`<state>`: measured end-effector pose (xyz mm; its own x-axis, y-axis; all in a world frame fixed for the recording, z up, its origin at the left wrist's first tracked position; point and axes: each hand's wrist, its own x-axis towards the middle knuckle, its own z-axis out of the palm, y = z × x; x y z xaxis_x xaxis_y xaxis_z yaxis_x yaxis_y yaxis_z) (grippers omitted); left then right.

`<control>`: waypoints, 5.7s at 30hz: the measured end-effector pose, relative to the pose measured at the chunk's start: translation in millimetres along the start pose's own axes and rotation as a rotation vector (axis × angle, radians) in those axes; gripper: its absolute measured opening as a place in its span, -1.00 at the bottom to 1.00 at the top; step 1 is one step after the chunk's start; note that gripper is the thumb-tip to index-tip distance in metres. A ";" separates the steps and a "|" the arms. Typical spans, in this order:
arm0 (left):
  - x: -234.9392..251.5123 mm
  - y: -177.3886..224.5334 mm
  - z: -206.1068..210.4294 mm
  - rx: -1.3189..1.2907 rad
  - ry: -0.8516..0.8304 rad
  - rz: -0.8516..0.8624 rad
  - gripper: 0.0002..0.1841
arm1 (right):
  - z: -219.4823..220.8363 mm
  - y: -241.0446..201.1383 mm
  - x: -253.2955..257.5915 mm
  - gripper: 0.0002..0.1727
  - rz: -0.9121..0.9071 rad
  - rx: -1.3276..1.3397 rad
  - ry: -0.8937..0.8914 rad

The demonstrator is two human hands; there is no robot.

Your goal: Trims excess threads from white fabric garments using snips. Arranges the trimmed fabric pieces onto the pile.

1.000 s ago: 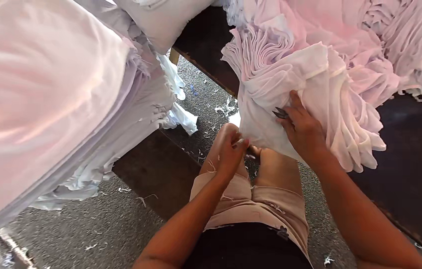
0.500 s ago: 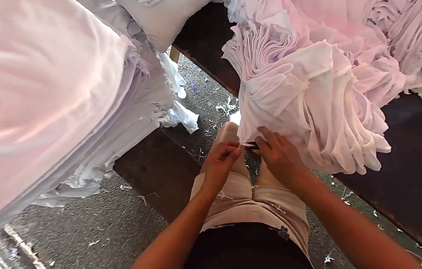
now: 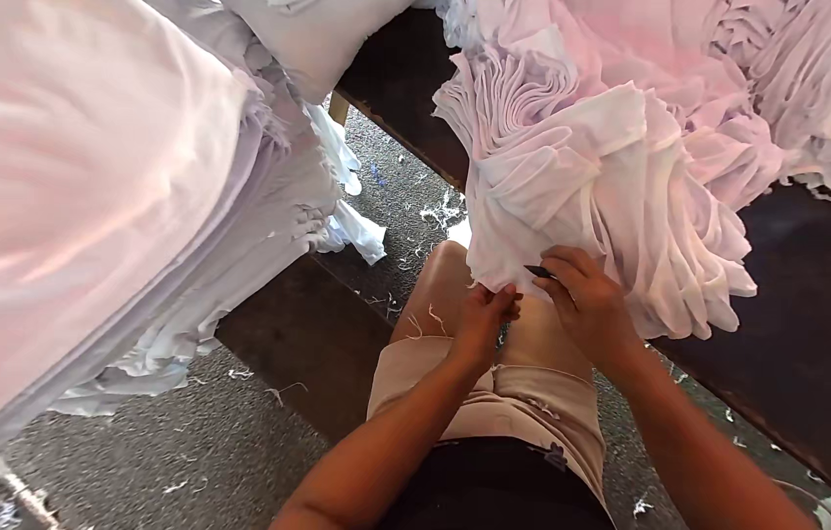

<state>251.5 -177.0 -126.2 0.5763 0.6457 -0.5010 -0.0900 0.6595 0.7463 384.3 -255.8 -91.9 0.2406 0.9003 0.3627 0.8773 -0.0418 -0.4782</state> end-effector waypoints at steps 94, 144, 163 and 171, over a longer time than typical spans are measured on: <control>-40.8 2.7 -48.8 0.472 -0.056 0.407 -0.82 | 5.6 -5.3 2.0 -0.71 0.604 0.874 -0.777; -31.4 20.5 -72.6 0.400 0.012 0.487 -0.89 | 3.5 -25.0 20.3 -0.69 0.549 0.781 -0.786; -19.0 3.1 -61.2 0.255 -0.060 0.453 -0.86 | 6.1 -23.3 24.4 -0.70 0.577 0.774 -0.761; -19.4 3.2 -61.4 0.235 -0.086 0.474 -0.87 | 7.9 -21.1 23.5 -0.71 0.592 0.821 -0.696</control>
<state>190.1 -163.7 -141.0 0.5822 0.8112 -0.0550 -0.1780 0.1932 0.9649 368.2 -230.4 -79.7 0.0193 0.8849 -0.4654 0.1252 -0.4639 -0.8770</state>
